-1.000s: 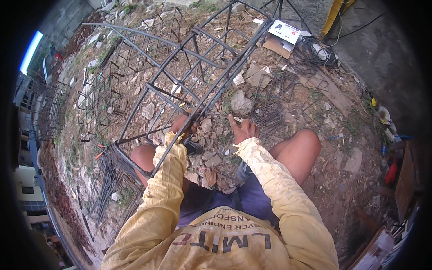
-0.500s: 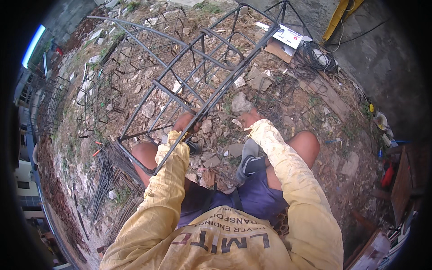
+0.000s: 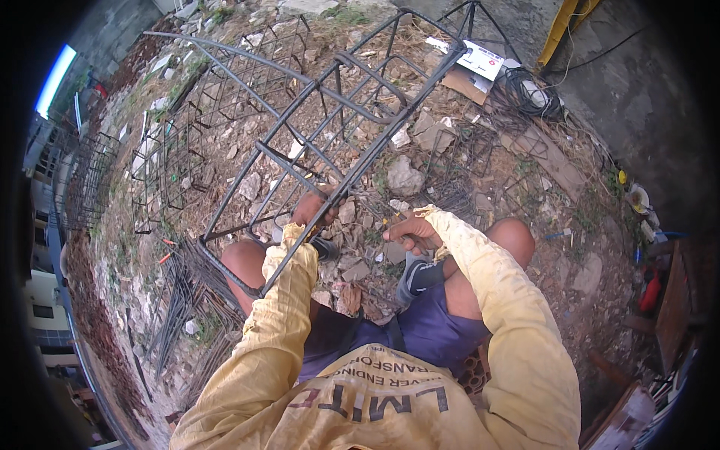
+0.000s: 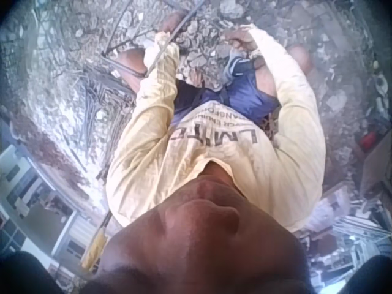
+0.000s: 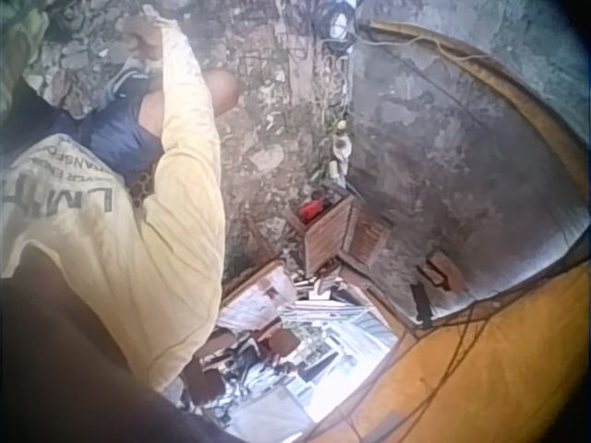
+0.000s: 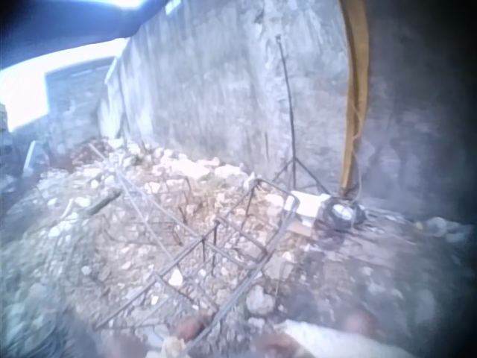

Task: The person sits on the ground and assembles a metal frame by inserting rods into a grid structure and securing them with wire ties. The person repeatedly picks up rods, positions them, and twists wire ties to fasten the components together.

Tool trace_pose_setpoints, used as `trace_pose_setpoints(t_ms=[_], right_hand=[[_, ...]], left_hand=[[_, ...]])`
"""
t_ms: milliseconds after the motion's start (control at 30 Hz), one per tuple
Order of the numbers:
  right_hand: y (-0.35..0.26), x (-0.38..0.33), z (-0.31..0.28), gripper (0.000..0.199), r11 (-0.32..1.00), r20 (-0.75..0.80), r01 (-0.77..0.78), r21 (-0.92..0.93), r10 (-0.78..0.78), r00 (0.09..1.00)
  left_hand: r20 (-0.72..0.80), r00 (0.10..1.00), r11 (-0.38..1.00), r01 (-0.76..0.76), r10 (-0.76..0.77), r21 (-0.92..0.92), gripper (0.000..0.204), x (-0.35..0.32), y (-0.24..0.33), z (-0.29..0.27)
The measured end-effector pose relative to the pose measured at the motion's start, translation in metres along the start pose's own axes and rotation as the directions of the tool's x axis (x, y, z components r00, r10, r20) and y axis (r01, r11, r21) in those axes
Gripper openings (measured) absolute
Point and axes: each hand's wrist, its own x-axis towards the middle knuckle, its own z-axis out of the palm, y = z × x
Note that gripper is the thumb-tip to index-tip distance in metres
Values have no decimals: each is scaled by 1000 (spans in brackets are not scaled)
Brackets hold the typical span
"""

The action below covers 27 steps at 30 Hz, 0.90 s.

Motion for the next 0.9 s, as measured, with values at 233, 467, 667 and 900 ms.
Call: trace_pose_setpoints(t_ms=[233,467,667,900], right_hand=[[18,-4,18,60,203,-223,-100,-974,-788,574],[-6,33,-68,61,-68,-56,-155,-986,-733,678],[-46,54,-100,56,-132,26,-53,-990,-532,846],[-21,35,-61,38,-22,-72,-179,-984,-859,506]], left_hand=[[68,975,785,212,-213,-583,19,-16,23,4],[70,991,864,135,-115,-486,25,-23,33,9],[78,985,860,171,-152,-480,28,-25,39,4],[84,970,793,235,-228,-563,29,-20,40,2]])
